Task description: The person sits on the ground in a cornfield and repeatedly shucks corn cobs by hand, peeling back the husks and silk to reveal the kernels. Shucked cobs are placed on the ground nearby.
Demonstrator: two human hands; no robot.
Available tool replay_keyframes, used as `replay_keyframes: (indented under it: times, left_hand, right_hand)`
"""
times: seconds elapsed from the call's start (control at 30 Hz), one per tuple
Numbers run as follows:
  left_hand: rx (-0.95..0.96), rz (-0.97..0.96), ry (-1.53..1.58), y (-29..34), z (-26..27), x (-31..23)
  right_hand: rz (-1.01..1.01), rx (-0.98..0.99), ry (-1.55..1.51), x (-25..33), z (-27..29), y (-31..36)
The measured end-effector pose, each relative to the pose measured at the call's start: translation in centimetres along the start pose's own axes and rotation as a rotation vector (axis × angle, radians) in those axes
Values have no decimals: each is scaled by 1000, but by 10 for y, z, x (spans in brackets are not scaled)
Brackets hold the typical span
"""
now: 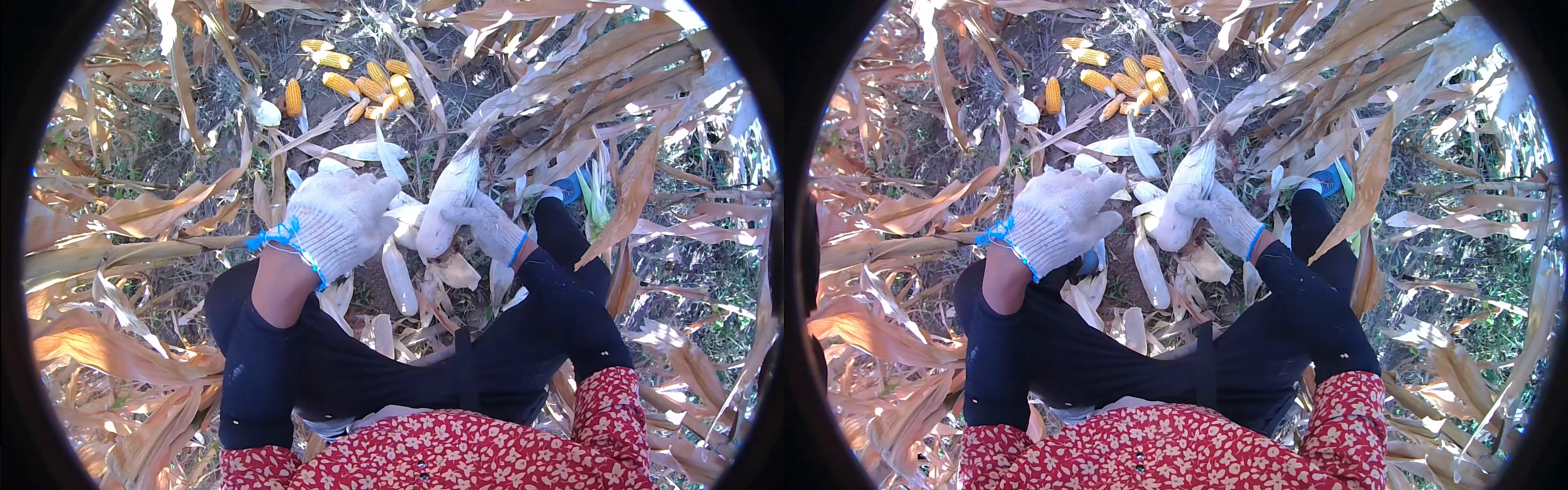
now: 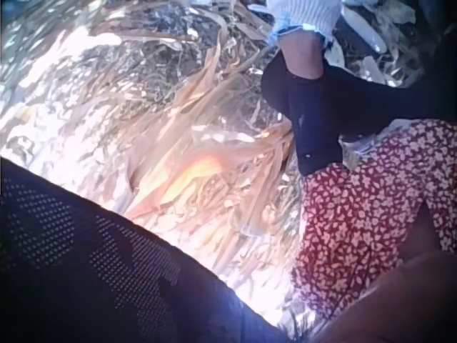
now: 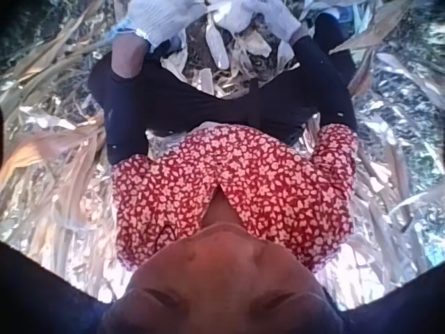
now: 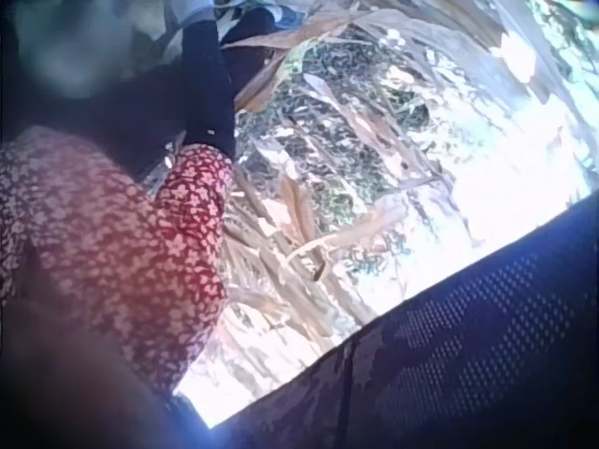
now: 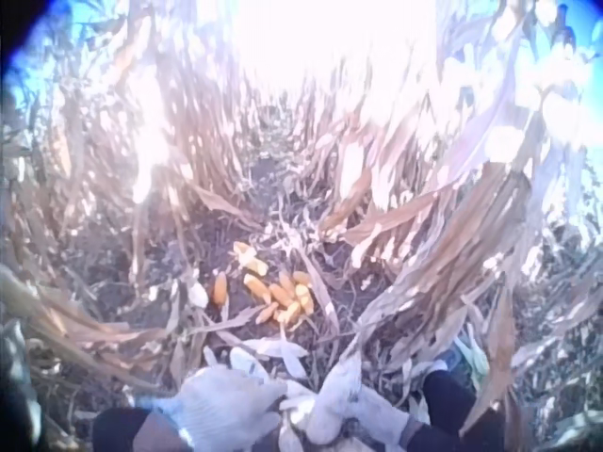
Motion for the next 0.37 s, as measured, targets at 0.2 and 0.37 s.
replay_keyframes:
  times: [0.2, 0.37]
  left_hand:
    - [78, 50, 26, -27, -26, -4]
    - [96, 168, 114, -48, -32, -2]
  right_hand:
    - [-121, 299, -580, 16, -23, 49]
    - [-81, 261, -426, -9, -22, 31]
Point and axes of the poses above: each hand's wrist, its own y-axis away from the middle knuckle, its own z-axis out of the back of the hand, x = y × z, the point moved 6 cm from there along -y, towards the middle knuckle, and after that the axes turned 9 degrees about -z, right-handed, at the moved point
